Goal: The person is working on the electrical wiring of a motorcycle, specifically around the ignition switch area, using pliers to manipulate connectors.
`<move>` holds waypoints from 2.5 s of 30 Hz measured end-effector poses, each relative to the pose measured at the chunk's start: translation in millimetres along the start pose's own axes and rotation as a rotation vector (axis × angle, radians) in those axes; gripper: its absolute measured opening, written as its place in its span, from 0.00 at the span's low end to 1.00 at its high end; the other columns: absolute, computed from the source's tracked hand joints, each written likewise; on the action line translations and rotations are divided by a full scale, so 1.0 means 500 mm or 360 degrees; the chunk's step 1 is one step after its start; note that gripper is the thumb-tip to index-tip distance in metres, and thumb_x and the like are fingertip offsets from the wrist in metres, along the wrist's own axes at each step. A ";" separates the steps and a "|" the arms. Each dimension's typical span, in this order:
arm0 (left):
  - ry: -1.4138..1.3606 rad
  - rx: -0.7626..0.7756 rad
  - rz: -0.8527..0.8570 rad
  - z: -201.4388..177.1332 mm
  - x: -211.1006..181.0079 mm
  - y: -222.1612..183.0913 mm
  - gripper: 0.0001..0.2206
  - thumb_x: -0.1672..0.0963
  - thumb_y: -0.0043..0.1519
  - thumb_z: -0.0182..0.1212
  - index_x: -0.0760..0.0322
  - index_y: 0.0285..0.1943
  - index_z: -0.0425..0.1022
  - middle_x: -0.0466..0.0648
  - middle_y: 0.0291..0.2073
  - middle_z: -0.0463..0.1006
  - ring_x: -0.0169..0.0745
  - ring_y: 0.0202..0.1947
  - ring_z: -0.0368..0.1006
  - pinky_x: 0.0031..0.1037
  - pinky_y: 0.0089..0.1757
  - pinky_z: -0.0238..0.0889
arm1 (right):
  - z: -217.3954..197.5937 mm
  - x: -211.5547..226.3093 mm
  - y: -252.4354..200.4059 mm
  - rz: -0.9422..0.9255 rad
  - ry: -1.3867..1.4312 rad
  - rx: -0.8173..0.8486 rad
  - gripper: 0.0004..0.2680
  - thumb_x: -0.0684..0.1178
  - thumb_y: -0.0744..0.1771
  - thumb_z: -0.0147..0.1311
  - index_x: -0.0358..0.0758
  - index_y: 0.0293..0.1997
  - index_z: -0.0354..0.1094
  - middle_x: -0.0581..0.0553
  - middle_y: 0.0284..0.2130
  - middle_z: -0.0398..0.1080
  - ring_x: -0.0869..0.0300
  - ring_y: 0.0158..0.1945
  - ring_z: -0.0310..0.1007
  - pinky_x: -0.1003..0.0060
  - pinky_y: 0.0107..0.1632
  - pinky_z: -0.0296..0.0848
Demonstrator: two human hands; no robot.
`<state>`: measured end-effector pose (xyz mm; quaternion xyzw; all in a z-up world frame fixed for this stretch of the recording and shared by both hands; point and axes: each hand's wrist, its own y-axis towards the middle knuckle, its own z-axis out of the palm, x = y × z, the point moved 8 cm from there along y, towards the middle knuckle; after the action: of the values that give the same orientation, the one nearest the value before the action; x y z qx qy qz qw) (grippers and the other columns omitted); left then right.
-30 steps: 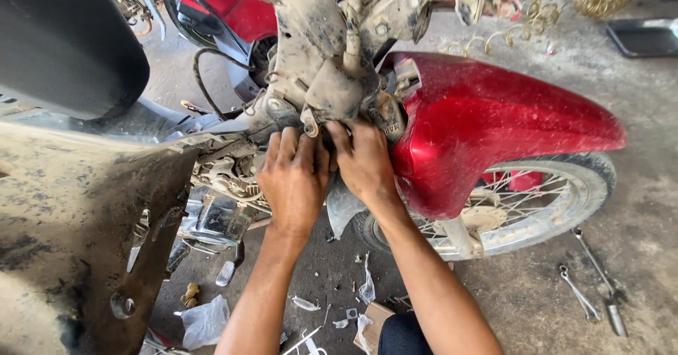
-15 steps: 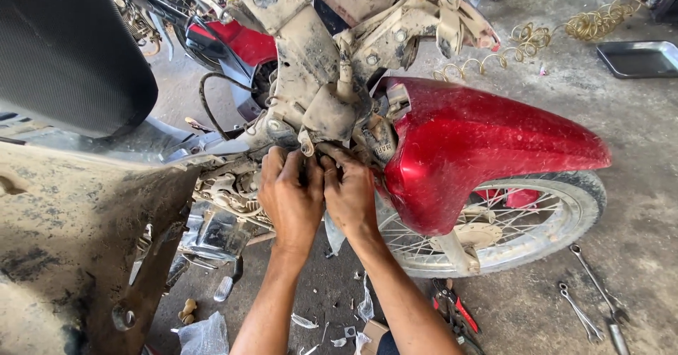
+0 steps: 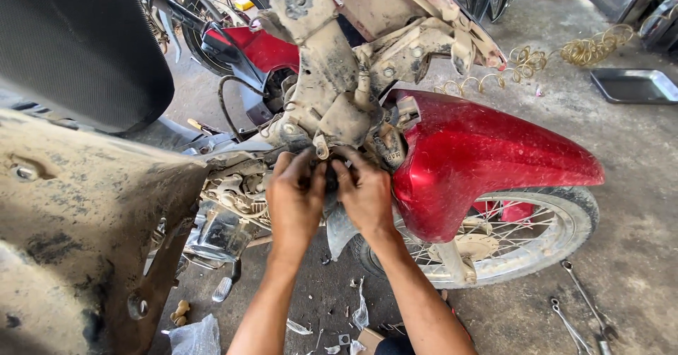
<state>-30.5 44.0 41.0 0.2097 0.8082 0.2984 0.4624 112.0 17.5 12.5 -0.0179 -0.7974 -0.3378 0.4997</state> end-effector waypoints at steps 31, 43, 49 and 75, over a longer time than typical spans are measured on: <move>-0.0670 0.0024 0.0043 -0.047 0.117 0.021 0.08 0.59 0.62 0.65 0.58 0.49 0.83 0.56 0.37 0.76 0.67 0.43 0.76 0.42 0.43 0.71 | 0.058 -0.139 -0.006 -0.1293 -0.1332 -0.0394 0.02 0.44 0.63 0.66 0.40 0.32 0.79 0.44 0.29 0.78 0.53 0.32 0.80 0.64 0.29 0.78; -0.0819 0.0027 0.0062 -0.083 0.112 0.047 0.07 0.59 0.63 0.64 0.60 0.48 0.83 0.56 0.37 0.76 0.67 0.42 0.76 0.43 0.42 0.71 | 0.041 0.045 -0.001 0.0401 -0.0116 -0.0017 0.10 0.45 0.69 0.44 0.32 0.47 0.73 0.36 0.12 0.72 0.58 0.06 0.62 0.66 0.11 0.55; -0.0960 0.0111 0.0035 -0.097 0.100 0.035 0.07 0.60 0.65 0.61 0.64 0.49 0.81 0.57 0.39 0.76 0.68 0.44 0.77 0.42 0.42 0.72 | 0.037 0.058 0.016 0.0911 0.0302 0.0064 0.09 0.41 0.69 0.45 0.21 0.41 0.68 0.32 0.22 0.67 0.43 0.17 0.77 0.73 0.08 0.55; -0.0075 0.0132 0.0003 -0.041 0.050 0.019 0.07 0.53 0.62 0.64 0.54 0.46 0.81 0.44 0.43 0.73 0.50 0.50 0.68 0.46 0.47 0.62 | 0.023 -0.089 0.089 0.0764 0.0036 0.0098 0.10 0.45 0.66 0.58 0.23 0.38 0.75 0.39 0.18 0.73 0.58 0.12 0.71 0.67 0.14 0.65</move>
<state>-60.0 60.5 40.1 0.2364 0.8086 0.2601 0.4719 141.4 71.8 -3.4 -0.1879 -0.7746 -0.1850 0.5748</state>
